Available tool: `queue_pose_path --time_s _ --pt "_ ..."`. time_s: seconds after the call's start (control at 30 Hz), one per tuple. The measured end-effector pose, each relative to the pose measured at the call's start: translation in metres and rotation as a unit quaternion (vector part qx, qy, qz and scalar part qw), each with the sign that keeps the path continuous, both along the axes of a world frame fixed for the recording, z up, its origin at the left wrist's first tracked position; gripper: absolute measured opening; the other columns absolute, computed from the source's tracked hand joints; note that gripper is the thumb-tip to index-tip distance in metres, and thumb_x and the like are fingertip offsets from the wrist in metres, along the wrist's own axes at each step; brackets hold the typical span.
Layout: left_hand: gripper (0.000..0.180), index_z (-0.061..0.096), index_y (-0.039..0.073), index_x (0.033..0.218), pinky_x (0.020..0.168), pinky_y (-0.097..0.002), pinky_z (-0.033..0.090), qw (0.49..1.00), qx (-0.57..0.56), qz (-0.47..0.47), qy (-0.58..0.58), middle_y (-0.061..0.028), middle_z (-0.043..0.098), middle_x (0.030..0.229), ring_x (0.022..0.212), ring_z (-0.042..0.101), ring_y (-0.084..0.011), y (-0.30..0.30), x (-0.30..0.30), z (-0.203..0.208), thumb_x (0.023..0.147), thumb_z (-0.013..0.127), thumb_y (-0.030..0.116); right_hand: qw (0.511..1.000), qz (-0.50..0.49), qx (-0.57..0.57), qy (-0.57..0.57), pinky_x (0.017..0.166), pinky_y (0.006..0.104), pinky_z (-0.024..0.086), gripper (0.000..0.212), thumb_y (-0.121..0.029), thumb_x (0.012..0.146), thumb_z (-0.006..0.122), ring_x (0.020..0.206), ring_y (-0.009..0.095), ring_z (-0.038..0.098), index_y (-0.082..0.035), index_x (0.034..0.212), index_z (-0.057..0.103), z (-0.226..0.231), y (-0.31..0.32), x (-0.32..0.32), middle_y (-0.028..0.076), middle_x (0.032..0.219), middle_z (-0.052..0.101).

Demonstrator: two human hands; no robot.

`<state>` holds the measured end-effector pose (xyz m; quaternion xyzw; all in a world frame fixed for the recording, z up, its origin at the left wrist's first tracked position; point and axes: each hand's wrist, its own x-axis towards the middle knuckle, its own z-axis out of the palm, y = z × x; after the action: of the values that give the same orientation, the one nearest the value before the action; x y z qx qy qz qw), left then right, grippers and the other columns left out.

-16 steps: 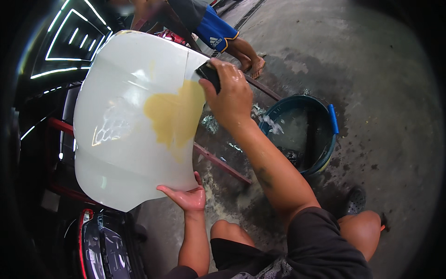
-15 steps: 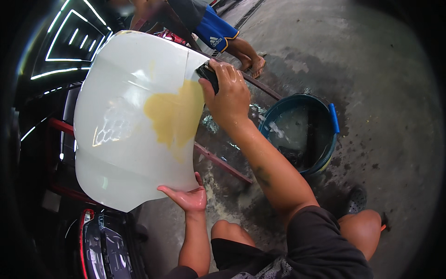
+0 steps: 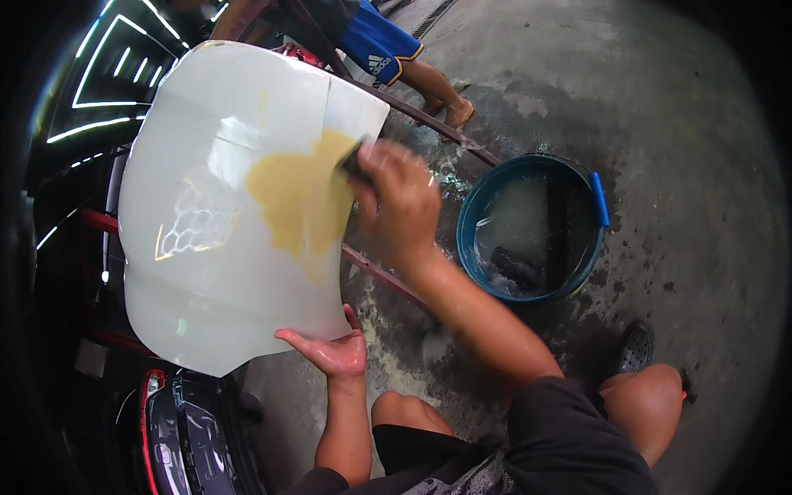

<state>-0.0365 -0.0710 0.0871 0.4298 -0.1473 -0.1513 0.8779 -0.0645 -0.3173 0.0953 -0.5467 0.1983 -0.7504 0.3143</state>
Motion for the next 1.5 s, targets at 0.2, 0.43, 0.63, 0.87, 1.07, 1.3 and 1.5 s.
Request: queue_pose_path --time_s 0.2,0.43,0.63,0.87,1.07,1.3,1.5 --pt "0.083 0.056 0.032 0.158 0.098 -0.0471 0.065 1.0 -0.007 -0.021 0.018 0.0093 0.067 0.15 0.128 0.069 -0.0171 0.002 0.006 -0.006 0.098 0.054 0.088 0.999 -0.031 0.022 0.018 0.092 0.0498 0.058 0.044 -0.015 0.089 0.085 0.111 0.038 0.073 -0.01 0.131 0.074 0.011 -0.055 0.015 0.015 0.126 0.075" --pt "0.084 0.056 0.033 0.158 0.096 -0.0465 0.065 1.0 -0.001 0.001 -0.004 0.0098 0.067 0.148 0.124 0.069 -0.0167 0.007 0.01 -0.001 0.096 0.055 0.089 0.997 -0.02 -0.069 0.0 0.093 0.0493 0.058 0.048 -0.018 0.087 0.086 0.11 0.037 0.073 -0.012 0.134 0.074 -0.004 -0.007 0.011 0.015 0.122 0.075" --pt "0.085 0.055 0.033 0.159 0.095 -0.046 0.065 0.999 0.017 0.047 0.015 0.01 0.067 0.148 0.125 0.069 -0.0165 0.007 0.008 -0.007 0.096 0.055 0.09 1.0 -0.002 -0.007 0.02 0.09 0.0494 0.058 0.045 -0.018 0.088 0.085 0.109 0.037 0.069 -0.011 0.131 0.074 0.004 0.008 0.009 0.013 0.123 0.075" --pt "0.091 0.052 0.031 0.159 0.09 -0.0459 0.067 0.998 0.021 0.046 0.039 0.0085 0.066 0.149 0.126 0.069 -0.0194 -0.003 0.012 -0.013 0.092 0.056 0.092 0.998 -0.055 0.026 0.031 0.089 0.0488 0.059 0.042 -0.021 0.088 0.086 0.107 0.036 0.069 -0.013 0.129 0.075 0.017 -0.058 0.019 0.013 0.122 0.074" --pt "0.091 0.053 0.031 0.157 0.087 -0.0436 0.066 0.998 0.039 0.047 -0.003 0.0094 0.066 0.148 0.124 0.068 -0.018 0.002 0.003 0.003 0.092 0.056 0.093 0.999 -0.015 -0.025 0.025 0.089 0.0501 0.058 0.041 -0.023 0.089 0.086 0.107 0.035 0.068 -0.014 0.127 0.076 0.012 -0.001 0.015 0.011 0.12 0.073" --pt "0.089 0.056 0.032 0.155 0.087 -0.0411 0.065 0.992 0.052 0.114 0.026 0.0112 0.067 0.144 0.121 0.067 -0.0154 -0.003 0.004 0.0 0.091 0.057 0.094 1.0 0.001 0.017 0.024 0.088 0.0499 0.057 0.041 -0.023 0.086 0.087 0.106 0.035 0.068 -0.016 0.125 0.078 0.011 0.014 0.012 0.009 0.116 0.073" --pt "0.087 0.058 0.033 0.153 0.087 -0.0398 0.064 0.994 0.058 0.092 0.034 0.0126 0.067 0.144 0.122 0.066 -0.0134 -0.006 0.007 -0.008 0.091 0.057 0.094 0.997 -0.059 0.027 0.048 0.087 0.0478 0.056 0.044 -0.022 0.086 0.087 0.107 0.034 0.068 -0.017 0.128 0.077 0.021 -0.053 0.025 0.009 0.116 0.072"
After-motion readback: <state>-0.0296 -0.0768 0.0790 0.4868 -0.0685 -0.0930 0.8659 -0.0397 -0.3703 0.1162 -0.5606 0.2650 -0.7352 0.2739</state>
